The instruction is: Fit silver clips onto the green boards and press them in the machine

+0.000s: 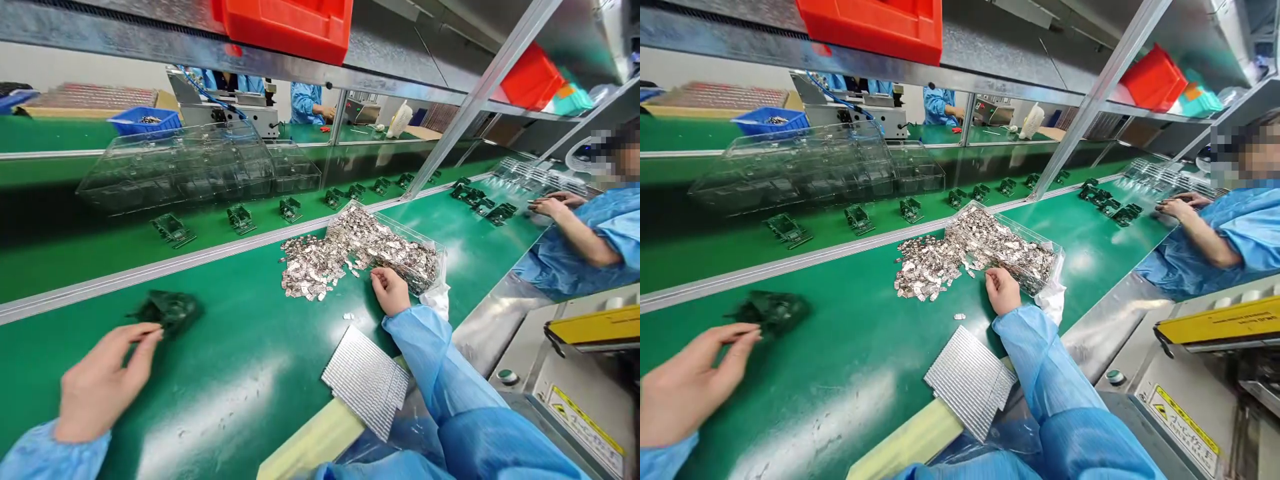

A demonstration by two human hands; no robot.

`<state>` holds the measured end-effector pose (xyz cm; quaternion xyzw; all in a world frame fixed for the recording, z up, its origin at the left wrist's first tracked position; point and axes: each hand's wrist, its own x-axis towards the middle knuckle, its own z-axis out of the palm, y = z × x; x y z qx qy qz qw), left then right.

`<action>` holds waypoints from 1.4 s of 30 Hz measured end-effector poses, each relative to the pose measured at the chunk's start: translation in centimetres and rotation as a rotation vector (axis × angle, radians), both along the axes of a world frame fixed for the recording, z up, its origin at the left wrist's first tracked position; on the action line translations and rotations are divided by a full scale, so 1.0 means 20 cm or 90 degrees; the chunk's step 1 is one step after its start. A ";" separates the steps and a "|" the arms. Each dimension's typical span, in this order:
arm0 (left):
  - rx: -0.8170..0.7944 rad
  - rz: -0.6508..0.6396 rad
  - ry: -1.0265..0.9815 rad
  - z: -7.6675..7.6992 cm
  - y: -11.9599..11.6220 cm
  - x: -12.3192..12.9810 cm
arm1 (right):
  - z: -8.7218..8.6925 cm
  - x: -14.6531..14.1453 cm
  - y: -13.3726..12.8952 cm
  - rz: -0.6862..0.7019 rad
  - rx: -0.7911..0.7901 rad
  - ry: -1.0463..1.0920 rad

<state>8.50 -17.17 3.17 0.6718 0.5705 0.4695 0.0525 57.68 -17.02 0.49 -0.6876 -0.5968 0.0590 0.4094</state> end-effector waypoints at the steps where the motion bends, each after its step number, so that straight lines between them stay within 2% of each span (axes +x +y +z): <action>1: 0.012 -0.042 0.044 -0.02 -0.04 0.07 | 0.00 0.01 -0.01 0.001 0.000 0.027; 3: 0.041 -0.132 0.106 -0.05 -0.11 0.20 | -0.01 0.02 -0.04 0.011 -0.004 0.080; 5: 0.053 -0.187 0.121 -0.06 -0.15 0.28 | 0.00 0.03 -0.09 0.027 -0.015 0.131; 7: 0.048 -0.187 0.140 -0.07 -0.17 0.32 | 0.03 0.03 -0.14 0.045 -0.030 0.181; 12: -0.001 -0.034 0.128 -0.09 -0.17 0.29 | 0.13 0.01 -0.32 0.072 -0.041 0.293; 14: -0.067 -0.059 0.135 -0.08 -0.16 0.28 | 0.18 0.00 -0.41 0.064 -0.038 0.328; 19: -0.276 -0.218 0.204 -0.05 -0.11 0.29 | 0.25 -0.04 -0.59 0.039 -0.006 0.350; 22: -0.331 -0.225 0.196 -0.04 -0.09 0.29 | 0.26 -0.07 -0.68 0.039 -0.029 0.357; 25: -0.317 -0.211 0.108 -0.03 -0.12 0.35 | 0.25 -0.12 -0.76 0.051 -0.042 0.406; 27: -0.265 -0.215 0.010 -0.02 -0.16 0.46 | 0.25 -0.17 -0.80 0.065 -0.040 0.454; 30: -0.241 -0.260 -0.147 0.02 -0.23 0.70 | 0.27 -0.26 -0.85 0.086 -0.025 0.499; 33: -0.307 -0.370 -0.272 0.07 -0.32 0.98 | 0.30 -0.33 -0.88 0.106 -0.025 0.506; 36: -0.380 -0.486 -0.344 0.08 -0.41 1.19 | 0.30 -0.35 -0.92 0.084 -0.029 0.545; 39: -0.424 -0.544 -0.409 0.04 -0.48 1.32 | 0.26 -0.35 -0.97 0.040 -0.034 0.569; 42: -0.457 -0.561 -0.467 -0.01 -0.52 1.37 | 0.21 -0.37 -0.99 0.010 0.012 0.496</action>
